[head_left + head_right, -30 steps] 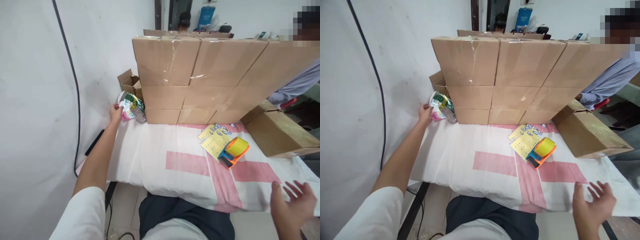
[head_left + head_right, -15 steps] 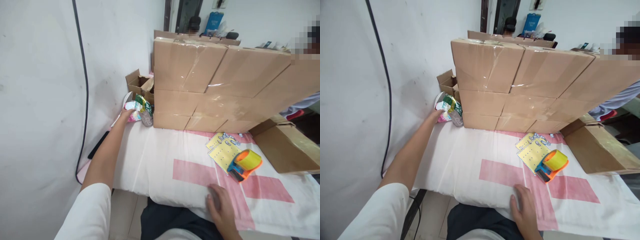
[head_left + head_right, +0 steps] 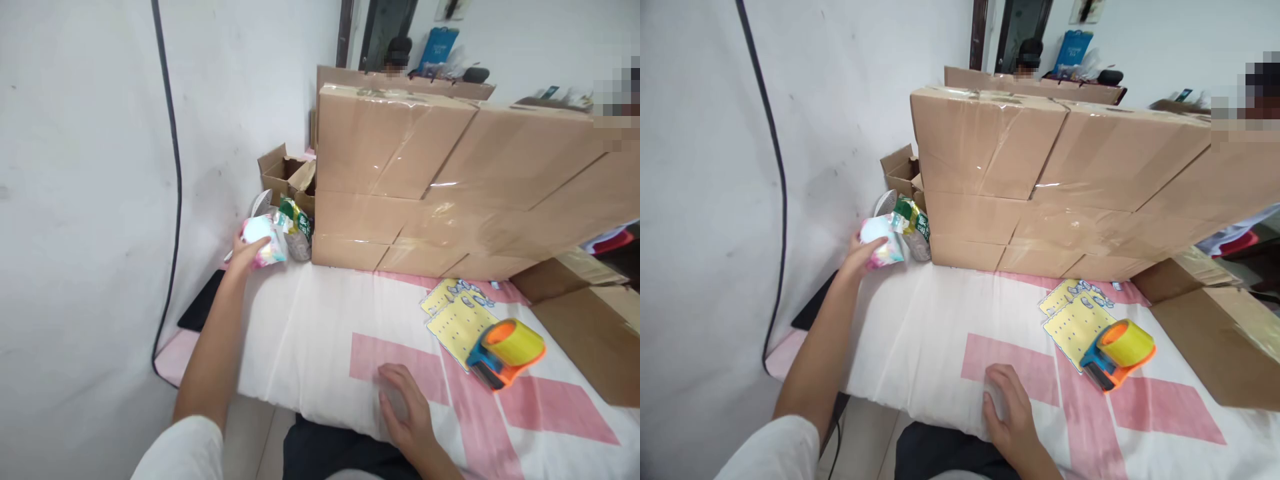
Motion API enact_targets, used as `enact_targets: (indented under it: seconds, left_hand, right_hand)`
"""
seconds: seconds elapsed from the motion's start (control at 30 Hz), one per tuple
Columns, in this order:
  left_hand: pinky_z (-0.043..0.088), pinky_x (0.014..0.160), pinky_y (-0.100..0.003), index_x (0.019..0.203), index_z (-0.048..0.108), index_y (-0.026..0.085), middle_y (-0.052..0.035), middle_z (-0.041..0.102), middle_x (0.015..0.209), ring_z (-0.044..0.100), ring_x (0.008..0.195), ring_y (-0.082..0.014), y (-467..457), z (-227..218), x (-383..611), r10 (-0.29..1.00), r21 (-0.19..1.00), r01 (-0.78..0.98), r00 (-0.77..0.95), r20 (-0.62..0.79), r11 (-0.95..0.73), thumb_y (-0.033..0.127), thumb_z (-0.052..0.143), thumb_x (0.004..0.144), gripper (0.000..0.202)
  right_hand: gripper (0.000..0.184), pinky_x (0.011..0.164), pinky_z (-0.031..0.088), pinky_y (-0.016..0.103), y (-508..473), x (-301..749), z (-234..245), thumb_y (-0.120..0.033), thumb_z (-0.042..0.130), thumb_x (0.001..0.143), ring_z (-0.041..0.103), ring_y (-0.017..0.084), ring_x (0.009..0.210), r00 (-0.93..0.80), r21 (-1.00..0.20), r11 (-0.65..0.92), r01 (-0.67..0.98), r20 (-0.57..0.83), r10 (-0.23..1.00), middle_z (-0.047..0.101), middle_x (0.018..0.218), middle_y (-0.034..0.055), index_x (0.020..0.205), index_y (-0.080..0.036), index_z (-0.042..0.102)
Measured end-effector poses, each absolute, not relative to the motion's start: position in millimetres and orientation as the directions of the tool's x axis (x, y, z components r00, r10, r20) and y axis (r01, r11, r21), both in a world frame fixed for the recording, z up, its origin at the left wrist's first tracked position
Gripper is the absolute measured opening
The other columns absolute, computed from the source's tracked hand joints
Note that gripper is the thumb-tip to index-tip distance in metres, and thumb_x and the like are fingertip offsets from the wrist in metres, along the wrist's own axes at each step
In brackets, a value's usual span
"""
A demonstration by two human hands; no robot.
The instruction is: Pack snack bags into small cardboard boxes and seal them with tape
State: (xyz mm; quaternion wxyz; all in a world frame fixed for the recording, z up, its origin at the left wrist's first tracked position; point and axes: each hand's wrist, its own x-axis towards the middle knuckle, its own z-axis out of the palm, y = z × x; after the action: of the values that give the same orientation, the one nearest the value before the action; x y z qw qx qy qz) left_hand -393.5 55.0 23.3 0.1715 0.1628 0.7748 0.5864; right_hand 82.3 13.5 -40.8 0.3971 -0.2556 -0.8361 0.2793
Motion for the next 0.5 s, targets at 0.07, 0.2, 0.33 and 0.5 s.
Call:
enact_targets:
  seconds: [0.07,0.2,0.33,0.5]
  left_hand:
    - [0.065,0.078,-0.045,0.153,0.034,0.026,-0.0167,0.063,0.139,0.073,0.107,-0.0315,4,28,-369,0.443,0.973,0.000,-0.891,-0.105,0.231,0.041,0.076,0.082,0.085]
    - [0.065,0.087,-0.052,0.149,0.043,0.036,-0.0090,0.058,0.145,0.066,0.122,-0.0377,-85,33,-291,0.540,0.989,-0.001,-0.837,-0.082,0.150,0.049,0.089,0.061,0.101]
    - [0.049,0.116,-0.052,0.155,0.039,0.033,-0.0100,0.051,0.154,0.053,0.141,-0.0365,-106,31,-211,0.842,0.953,0.232,-0.538,-0.040,0.194,0.047,0.092,0.059,0.111]
    - [0.043,0.120,-0.051,0.120,0.073,0.034,-0.0069,0.063,0.141,0.055,0.139,-0.0332,-41,46,-228,0.940,0.875,0.459,-0.342,0.014,0.154,0.046,0.084,0.073,0.050]
  right_hand:
    - [0.033,0.093,0.057,0.039,21,57,-36,-0.018,0.060,0.095,0.068,0.024,0.107,-0.563,-0.804,0.587,0.091,0.445,0.696,0.068,0.114,0.0100,0.127,-0.028,0.060]
    - [0.069,0.104,0.052,0.050,25,-2,-36,-0.046,0.076,0.088,0.063,0.030,0.128,-0.746,-0.986,-0.030,-0.164,0.103,0.658,0.057,0.145,0.0140,0.149,-0.036,0.044]
    - [0.105,0.110,0.047,0.055,17,-38,-47,-0.060,0.091,0.064,0.061,0.037,0.132,-0.865,-0.807,-0.544,-0.231,-0.086,0.494,0.057,0.149,0.0169,0.153,-0.031,0.042]
    - [0.083,0.111,0.048,0.055,22,-33,-64,-0.056,0.089,0.058,0.066,0.038,0.124,-0.738,-0.599,-0.738,-0.310,-0.337,0.584,0.077,0.119,0.0123,0.130,-0.023,0.063]
